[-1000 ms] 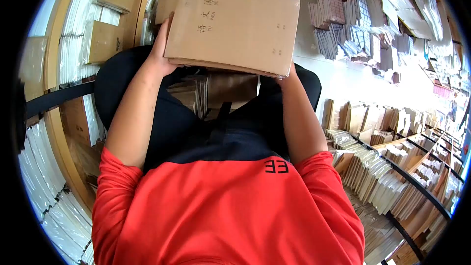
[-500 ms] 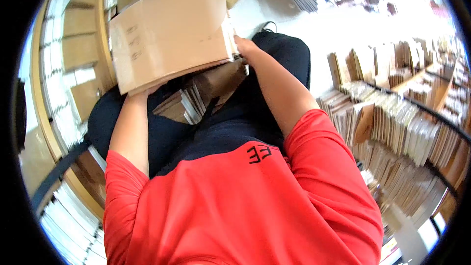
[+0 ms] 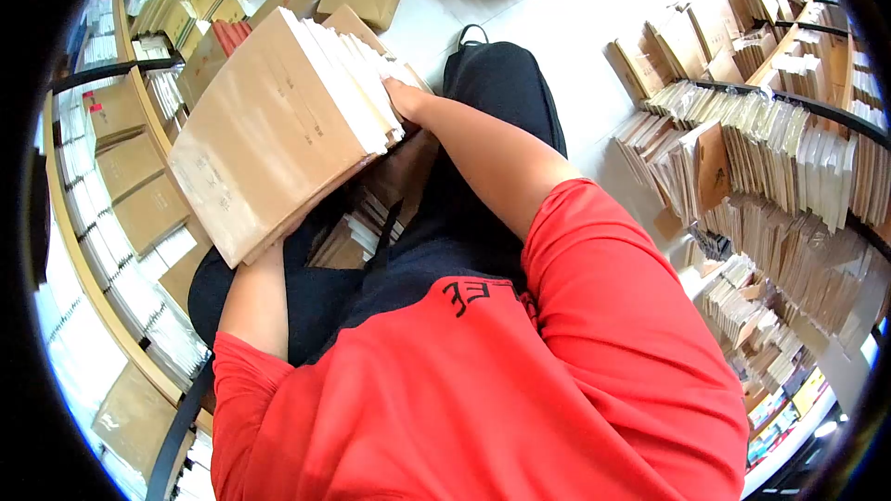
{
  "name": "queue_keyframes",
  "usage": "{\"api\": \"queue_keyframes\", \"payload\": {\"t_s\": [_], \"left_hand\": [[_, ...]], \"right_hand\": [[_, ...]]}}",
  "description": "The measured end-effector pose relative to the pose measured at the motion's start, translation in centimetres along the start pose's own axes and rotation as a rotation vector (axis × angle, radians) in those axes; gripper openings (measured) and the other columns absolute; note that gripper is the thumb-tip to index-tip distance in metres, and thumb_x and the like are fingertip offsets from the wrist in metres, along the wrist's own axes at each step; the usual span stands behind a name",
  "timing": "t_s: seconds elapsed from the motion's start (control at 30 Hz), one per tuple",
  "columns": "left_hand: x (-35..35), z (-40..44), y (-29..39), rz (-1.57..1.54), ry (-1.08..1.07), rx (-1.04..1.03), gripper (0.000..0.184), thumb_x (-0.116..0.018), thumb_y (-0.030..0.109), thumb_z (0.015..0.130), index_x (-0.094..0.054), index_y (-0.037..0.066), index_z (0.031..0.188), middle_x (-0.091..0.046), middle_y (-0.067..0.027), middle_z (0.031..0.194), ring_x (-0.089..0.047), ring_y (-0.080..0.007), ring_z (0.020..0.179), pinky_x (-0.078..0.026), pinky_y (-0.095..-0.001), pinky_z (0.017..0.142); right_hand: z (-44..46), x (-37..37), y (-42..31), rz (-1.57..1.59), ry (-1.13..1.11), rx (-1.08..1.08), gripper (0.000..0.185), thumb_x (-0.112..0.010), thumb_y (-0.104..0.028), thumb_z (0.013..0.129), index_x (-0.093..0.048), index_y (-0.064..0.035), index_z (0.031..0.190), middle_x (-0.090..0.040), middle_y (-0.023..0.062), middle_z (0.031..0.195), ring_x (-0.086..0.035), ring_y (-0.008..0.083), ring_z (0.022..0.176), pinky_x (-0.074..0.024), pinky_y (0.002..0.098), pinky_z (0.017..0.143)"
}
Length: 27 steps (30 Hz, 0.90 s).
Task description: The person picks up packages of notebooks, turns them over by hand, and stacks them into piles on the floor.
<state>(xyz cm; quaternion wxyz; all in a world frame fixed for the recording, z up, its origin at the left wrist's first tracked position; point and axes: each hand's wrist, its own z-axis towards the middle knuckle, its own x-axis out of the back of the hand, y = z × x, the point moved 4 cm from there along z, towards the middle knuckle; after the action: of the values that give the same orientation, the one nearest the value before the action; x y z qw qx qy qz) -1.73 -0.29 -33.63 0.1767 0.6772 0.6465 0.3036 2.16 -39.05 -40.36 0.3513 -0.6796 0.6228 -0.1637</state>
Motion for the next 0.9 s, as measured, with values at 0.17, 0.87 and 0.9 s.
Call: {"api": "queue_keyframes", "payload": {"t_s": [0.17, 0.87, 0.9], "left_hand": [[-0.3, 1.1, 0.7, 0.065, -0.010, -0.002, 0.052, -0.055, 0.050, 0.101, -0.064, 0.004, 0.123, -0.069, -0.0194, 0.111, -0.065, -0.0351, 0.102, -0.051, -0.0475, 0.081], [1.1, 9.0, 3.4, 0.740, 0.438, -0.315, 0.056, -0.058, 0.044, 0.101, -0.065, -0.007, 0.122, -0.068, -0.0317, 0.117, -0.062, -0.0462, 0.117, -0.050, -0.0530, 0.099], [2.5, 11.4, 3.2, 0.742, 0.519, -0.314, 0.056, -0.058, 0.044, 0.101, -0.065, -0.008, 0.122, -0.068, -0.0323, 0.118, -0.062, -0.0468, 0.118, -0.050, -0.0533, 0.099]], "right_hand": [[8.2, 2.9, 5.3, 0.062, 0.103, 0.023, 0.087, -0.026, -0.066, 0.107, -0.059, 0.0074, 0.140, -0.064, 0.0267, 0.138, -0.060, 0.0333, 0.129, -0.0374, 0.0378, 0.115], [-10.0, -2.8, -31.3, -0.114, 0.065, 0.654, 0.075, -0.034, -0.062, 0.105, -0.033, -0.0135, 0.162, -0.036, 0.0163, 0.166, -0.022, 0.0365, 0.157, -0.0083, 0.0598, 0.125], [-8.8, -4.5, -33.7, -0.197, -0.012, 0.617, 0.074, -0.037, -0.061, 0.105, -0.035, -0.0137, 0.162, -0.037, 0.0155, 0.166, -0.024, 0.0366, 0.155, -0.0099, 0.0599, 0.125]]}}
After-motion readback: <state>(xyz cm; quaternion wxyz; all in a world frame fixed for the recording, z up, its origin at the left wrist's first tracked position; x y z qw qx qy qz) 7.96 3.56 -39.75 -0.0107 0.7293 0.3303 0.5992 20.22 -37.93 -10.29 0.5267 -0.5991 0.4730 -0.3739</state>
